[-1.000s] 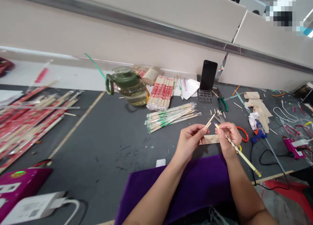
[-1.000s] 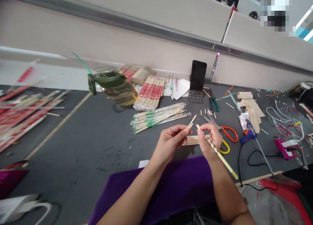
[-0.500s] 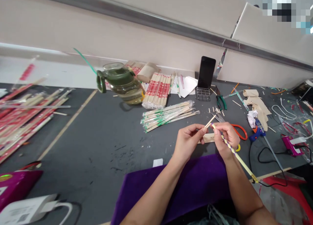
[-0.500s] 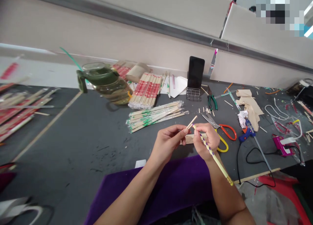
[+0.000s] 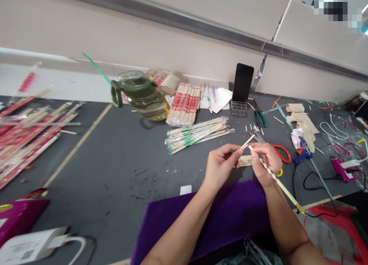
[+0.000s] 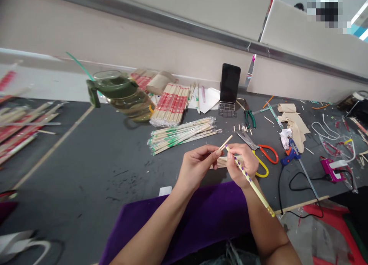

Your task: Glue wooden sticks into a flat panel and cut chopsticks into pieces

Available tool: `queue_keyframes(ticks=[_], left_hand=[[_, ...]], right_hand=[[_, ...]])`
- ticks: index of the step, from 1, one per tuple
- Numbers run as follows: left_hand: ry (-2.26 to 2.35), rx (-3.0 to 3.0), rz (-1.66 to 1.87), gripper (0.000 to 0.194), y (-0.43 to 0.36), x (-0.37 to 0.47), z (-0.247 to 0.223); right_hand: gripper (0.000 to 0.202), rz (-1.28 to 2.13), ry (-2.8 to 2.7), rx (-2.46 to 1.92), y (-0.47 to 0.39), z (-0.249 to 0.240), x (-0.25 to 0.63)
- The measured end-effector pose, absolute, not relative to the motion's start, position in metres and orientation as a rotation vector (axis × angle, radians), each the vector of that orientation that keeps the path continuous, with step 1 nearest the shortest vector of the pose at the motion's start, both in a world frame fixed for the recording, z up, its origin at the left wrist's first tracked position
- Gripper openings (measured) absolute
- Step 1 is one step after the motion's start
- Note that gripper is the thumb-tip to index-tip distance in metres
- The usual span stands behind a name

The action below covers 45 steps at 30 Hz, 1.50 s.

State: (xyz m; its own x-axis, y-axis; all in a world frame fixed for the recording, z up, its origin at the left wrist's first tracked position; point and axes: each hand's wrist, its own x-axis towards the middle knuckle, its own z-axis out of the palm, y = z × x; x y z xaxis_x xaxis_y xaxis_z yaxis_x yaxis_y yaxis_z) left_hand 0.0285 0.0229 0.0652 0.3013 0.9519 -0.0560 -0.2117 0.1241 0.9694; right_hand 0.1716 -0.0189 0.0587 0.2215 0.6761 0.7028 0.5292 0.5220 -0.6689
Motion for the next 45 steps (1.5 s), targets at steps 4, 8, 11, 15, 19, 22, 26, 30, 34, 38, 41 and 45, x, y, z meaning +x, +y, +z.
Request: queue_keyframes(ticks=[4,8,11,15,19,22,26,30,34,38,41,45], left_hand=[[0.874,1.115,1.025,0.025,0.023,0.028,0.065],[0.885,1.127,1.032,0.025,0.023,0.028,0.065],[0.88,1.121,1.034,0.024,0.023,0.028,0.066],[0.859,1.081,1.034,0.023,0.023,0.028,0.068],[0.853,1.066,1.03,0.023,0.023,0.028,0.068],[0.854,1.069,1.036,0.024,0.023,0.028,0.067],[0.841,1.074,1.036,0.026,0.022,0.028,0.067],[0.843,1.063,1.027,0.029,0.022,0.029,0.07],[0.847,1.034,0.994,0.033,0.023,0.028,0.072],[0.832,1.023,0.986,0.03,0.023,0.028,0.072],[0.833,1.041,1.008,0.026,0.023,0.028,0.071],[0.855,1.062,1.028,0.026,0.022,0.028,0.071]], right_hand=[[0.012,0.156,-1.434,-1.107,-0.019,0.06,0.172],[0.011,0.144,-1.442,-1.127,-0.02,0.061,0.172],[0.013,0.151,-1.446,-1.119,-0.02,0.063,0.172],[0.015,0.183,-1.444,-1.114,-0.022,0.066,0.172],[0.016,0.192,-1.452,-1.097,-0.022,0.067,0.173],[0.013,0.181,-1.453,-1.113,-0.022,0.065,0.172],[0.011,0.176,-1.437,-1.128,-0.021,0.064,0.172],[0.013,0.165,-1.445,-1.103,-0.021,0.067,0.172],[0.01,0.181,-1.449,-1.115,-0.02,0.071,0.173],[0.01,0.208,-1.423,-1.112,-0.021,0.069,0.172],[0.011,0.227,-1.418,-1.115,-0.021,0.068,0.172],[0.009,0.217,-1.427,-1.146,-0.023,0.07,0.171]])
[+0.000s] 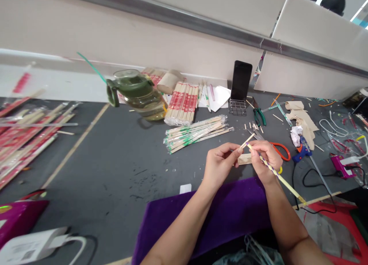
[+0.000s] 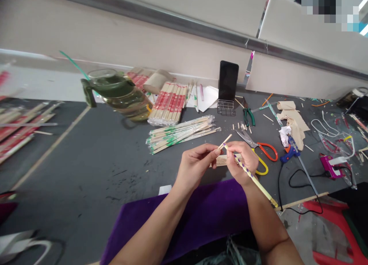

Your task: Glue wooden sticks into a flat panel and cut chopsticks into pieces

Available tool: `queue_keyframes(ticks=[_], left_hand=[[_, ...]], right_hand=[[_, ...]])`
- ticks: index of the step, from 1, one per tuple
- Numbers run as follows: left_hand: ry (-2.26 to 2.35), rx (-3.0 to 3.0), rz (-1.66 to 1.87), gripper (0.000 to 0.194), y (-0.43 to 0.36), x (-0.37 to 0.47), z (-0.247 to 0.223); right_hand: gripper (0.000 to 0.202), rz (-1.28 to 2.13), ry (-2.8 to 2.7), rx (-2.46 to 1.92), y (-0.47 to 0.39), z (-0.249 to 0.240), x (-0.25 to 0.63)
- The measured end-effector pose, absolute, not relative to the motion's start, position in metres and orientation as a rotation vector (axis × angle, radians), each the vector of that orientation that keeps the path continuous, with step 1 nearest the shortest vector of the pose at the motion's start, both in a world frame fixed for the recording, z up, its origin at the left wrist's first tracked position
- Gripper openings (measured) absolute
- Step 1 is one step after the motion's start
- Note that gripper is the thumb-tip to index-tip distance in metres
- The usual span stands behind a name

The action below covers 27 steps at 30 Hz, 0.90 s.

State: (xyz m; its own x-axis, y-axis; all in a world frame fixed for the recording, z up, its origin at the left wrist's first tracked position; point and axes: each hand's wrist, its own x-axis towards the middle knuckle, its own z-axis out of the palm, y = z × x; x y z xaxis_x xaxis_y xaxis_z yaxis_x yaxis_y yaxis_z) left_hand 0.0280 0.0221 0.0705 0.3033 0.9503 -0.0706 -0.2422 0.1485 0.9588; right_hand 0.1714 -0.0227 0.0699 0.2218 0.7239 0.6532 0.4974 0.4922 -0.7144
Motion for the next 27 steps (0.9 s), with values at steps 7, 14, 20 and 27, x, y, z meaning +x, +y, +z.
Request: queue_keyframes(ticks=[7,14,20,27], left_hand=[[0.817,0.921,0.914,0.034,0.027,0.027,0.068],[0.827,0.915,0.888,0.036,0.034,0.025,0.065],[0.975,1.277,0.901,0.024,0.044,0.018,0.054],[1.445,2.074,0.781,0.015,0.062,0.006,0.034]], right_hand=[[0.009,0.254,-1.262,-1.109,-0.017,0.061,0.173],[0.025,0.376,-0.985,-1.282,-0.003,0.052,0.182],[0.029,0.415,-1.057,-1.405,0.006,0.038,0.197],[0.026,0.248,-1.338,-1.43,0.013,0.019,0.214]])
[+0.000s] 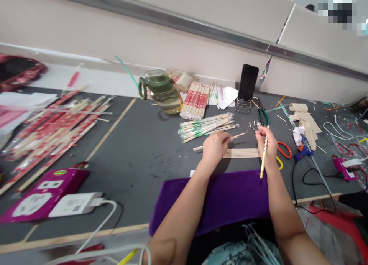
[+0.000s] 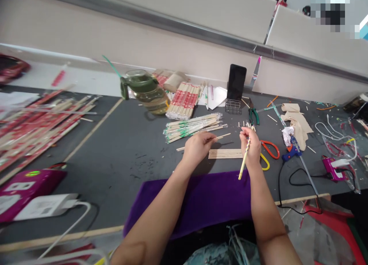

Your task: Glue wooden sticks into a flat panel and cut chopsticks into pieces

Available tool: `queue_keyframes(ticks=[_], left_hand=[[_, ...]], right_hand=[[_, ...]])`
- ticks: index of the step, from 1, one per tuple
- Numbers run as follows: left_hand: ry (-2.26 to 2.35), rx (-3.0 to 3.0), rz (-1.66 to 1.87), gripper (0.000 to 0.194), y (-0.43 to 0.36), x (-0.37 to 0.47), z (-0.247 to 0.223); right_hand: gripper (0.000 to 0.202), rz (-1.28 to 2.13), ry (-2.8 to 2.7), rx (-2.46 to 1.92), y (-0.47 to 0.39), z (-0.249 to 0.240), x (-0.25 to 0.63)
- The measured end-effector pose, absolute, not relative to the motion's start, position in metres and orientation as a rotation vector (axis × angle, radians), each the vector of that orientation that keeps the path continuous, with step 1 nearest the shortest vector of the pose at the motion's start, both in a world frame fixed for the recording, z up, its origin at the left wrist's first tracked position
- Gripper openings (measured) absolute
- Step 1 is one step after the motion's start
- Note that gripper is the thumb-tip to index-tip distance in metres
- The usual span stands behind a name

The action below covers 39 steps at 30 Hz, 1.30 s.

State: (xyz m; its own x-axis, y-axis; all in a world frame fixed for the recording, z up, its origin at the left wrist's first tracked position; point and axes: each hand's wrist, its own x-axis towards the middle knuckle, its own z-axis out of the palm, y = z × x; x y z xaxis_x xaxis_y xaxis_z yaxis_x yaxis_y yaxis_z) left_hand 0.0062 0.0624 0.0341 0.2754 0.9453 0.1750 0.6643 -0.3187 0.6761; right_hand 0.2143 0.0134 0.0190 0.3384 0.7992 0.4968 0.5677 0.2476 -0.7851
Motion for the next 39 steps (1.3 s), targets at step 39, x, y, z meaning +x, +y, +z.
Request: queue_keyframes(ticks=[39], left_hand=[[1.239,2.22,0.595,0.017,0.086,0.009,-0.003]], right_hand=[[0.021,0.289,-1.798,-1.698,0.022,0.01,0.213]])
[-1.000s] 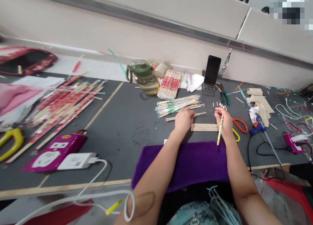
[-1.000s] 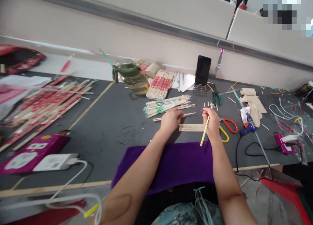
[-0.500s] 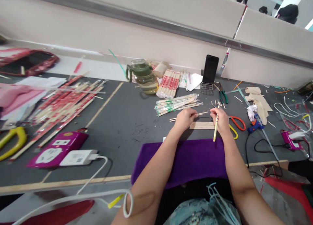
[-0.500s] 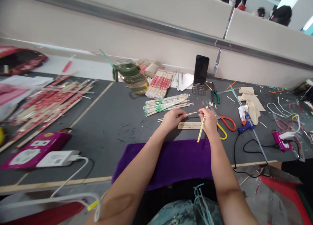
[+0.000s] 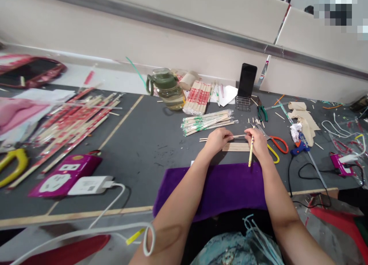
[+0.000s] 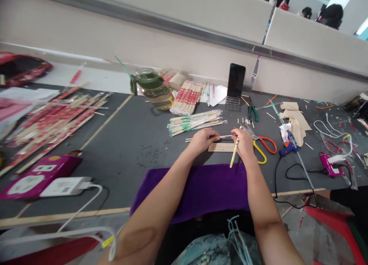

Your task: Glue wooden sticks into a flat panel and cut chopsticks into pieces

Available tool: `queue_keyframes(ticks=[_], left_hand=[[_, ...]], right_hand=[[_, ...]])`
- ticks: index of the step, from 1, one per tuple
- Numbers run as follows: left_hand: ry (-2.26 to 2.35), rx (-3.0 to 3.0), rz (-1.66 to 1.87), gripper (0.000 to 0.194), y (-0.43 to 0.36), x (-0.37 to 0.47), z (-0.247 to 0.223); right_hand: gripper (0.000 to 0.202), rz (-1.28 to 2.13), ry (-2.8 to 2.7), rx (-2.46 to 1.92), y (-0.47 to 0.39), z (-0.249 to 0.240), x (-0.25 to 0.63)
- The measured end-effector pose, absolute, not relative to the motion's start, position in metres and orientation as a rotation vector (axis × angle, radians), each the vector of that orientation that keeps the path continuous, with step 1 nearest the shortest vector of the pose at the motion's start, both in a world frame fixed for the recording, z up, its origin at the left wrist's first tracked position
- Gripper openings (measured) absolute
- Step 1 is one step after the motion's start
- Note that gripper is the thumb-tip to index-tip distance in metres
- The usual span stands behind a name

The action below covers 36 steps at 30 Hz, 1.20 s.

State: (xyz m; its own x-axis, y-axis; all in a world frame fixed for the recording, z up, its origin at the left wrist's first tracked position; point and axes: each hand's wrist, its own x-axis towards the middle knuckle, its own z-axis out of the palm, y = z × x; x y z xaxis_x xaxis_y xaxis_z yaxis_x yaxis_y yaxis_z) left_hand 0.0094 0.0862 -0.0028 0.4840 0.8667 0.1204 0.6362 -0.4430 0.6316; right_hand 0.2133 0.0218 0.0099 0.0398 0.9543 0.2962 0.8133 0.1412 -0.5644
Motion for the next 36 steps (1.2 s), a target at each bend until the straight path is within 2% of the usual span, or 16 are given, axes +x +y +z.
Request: queue_keyframes(ticks=[6,25,30,36], left_hand=[[1.157,2.29,0.584,0.019,0.084,0.013,-0.004],[0.979,2.308,0.678,0.018,0.061,0.043,0.007],[1.121,2.235,0.742,0.021,0.067,0.031,0.01],[1.409,2.047,0.639,0.019,0.093,-0.018,0.009]], right_hand=[[0.013,0.265,-1.85,-1.748,0.022,0.008,0.216],[0.016,0.212,-2.129,-1.706,0.009,0.037,0.228],[0.011,0.215,-2.053,-1.804,0.009,0.035,0.24],[0.012,0.189,-2.096,-1.942,0.005,0.027,0.254]])
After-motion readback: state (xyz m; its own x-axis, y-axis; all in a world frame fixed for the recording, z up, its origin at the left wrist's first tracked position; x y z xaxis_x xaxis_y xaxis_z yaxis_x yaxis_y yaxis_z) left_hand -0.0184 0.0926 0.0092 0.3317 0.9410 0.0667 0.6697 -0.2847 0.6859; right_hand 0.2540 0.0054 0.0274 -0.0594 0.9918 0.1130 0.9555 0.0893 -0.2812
